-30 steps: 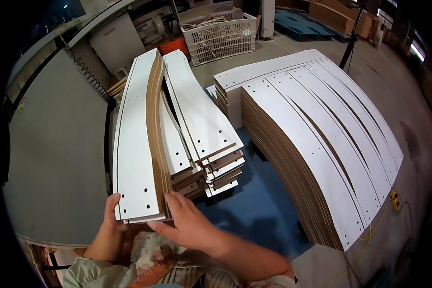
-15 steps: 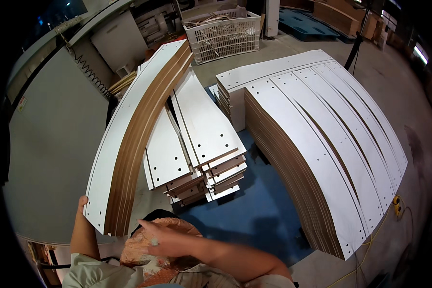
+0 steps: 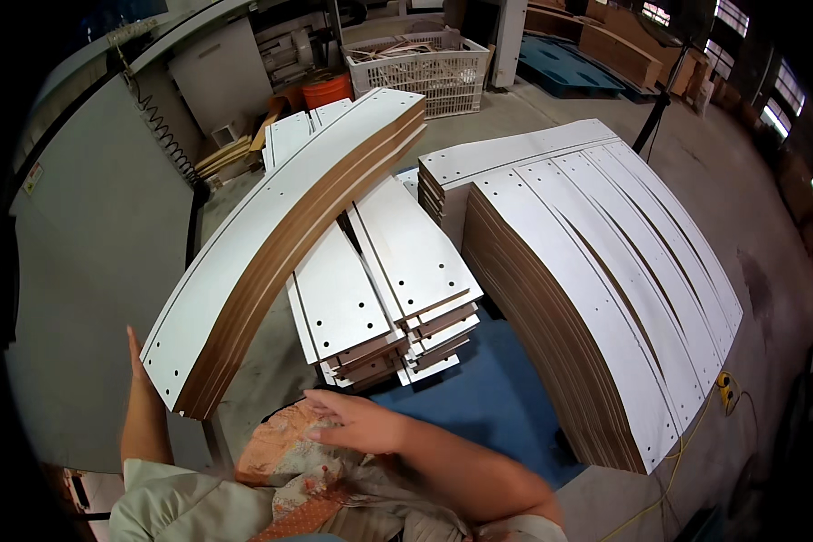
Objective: The person moves a stack of white curved furniture boards from one pile to another on a pallet by hand, then takes individual boards and places them one by one onto a machine surface.
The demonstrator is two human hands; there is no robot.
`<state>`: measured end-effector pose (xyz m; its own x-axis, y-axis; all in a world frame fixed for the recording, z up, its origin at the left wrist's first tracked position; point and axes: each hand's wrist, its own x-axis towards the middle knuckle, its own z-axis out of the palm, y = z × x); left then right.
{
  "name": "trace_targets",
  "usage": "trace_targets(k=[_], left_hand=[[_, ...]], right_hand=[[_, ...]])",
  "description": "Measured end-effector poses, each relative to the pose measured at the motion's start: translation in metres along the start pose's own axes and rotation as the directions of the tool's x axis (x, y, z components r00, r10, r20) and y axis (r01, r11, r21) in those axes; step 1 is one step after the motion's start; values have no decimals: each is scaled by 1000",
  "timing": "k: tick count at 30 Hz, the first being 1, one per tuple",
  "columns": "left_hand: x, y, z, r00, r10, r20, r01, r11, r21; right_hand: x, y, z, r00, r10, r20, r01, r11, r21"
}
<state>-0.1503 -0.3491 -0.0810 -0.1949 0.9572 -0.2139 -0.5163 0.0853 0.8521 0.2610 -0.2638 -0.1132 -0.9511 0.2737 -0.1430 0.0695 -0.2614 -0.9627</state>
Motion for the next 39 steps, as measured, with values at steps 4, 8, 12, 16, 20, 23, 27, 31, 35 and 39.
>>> trace_targets(k=[4,8,12,16,20,23,27,31,35,39], left_hand=[[-46,-29,19,986,86,-139,-118,964,-238],[-87,-43,80,989,69,-128,-96,971,-217],[-74,-42,92,996,36,-84,-50,984,-174],[-60,-45,87,876,144,-460,-137,989,47],[-26,-24,43,844,123,-522,-109,992,57],[9,7,1,896,113,-429,-99,994,55],[72,46,-11,885,44,-463,-16,998,65],[132,69,-33,947,4,-321,17,998,63],[183,80,-58,967,-15,-253,39,995,88],[194,92,-35,964,-79,-255,132,971,199]], right_hand=[[-30,-18,-19,997,75,-18,-74,996,49],[-50,-18,-30,990,88,-108,-69,983,170],[-70,-13,-33,980,35,-198,-3,987,160],[-93,-4,-33,967,28,-252,17,985,174],[-117,-2,-44,916,66,-396,46,963,266],[-122,-16,-56,863,9,-506,141,956,258],[-118,-40,-97,423,-174,-889,388,922,4],[-114,-74,-158,-17,-240,-971,338,912,-232],[-112,-98,-205,-43,-146,-988,155,976,-151],[-116,-104,-217,270,133,-954,121,978,171]])
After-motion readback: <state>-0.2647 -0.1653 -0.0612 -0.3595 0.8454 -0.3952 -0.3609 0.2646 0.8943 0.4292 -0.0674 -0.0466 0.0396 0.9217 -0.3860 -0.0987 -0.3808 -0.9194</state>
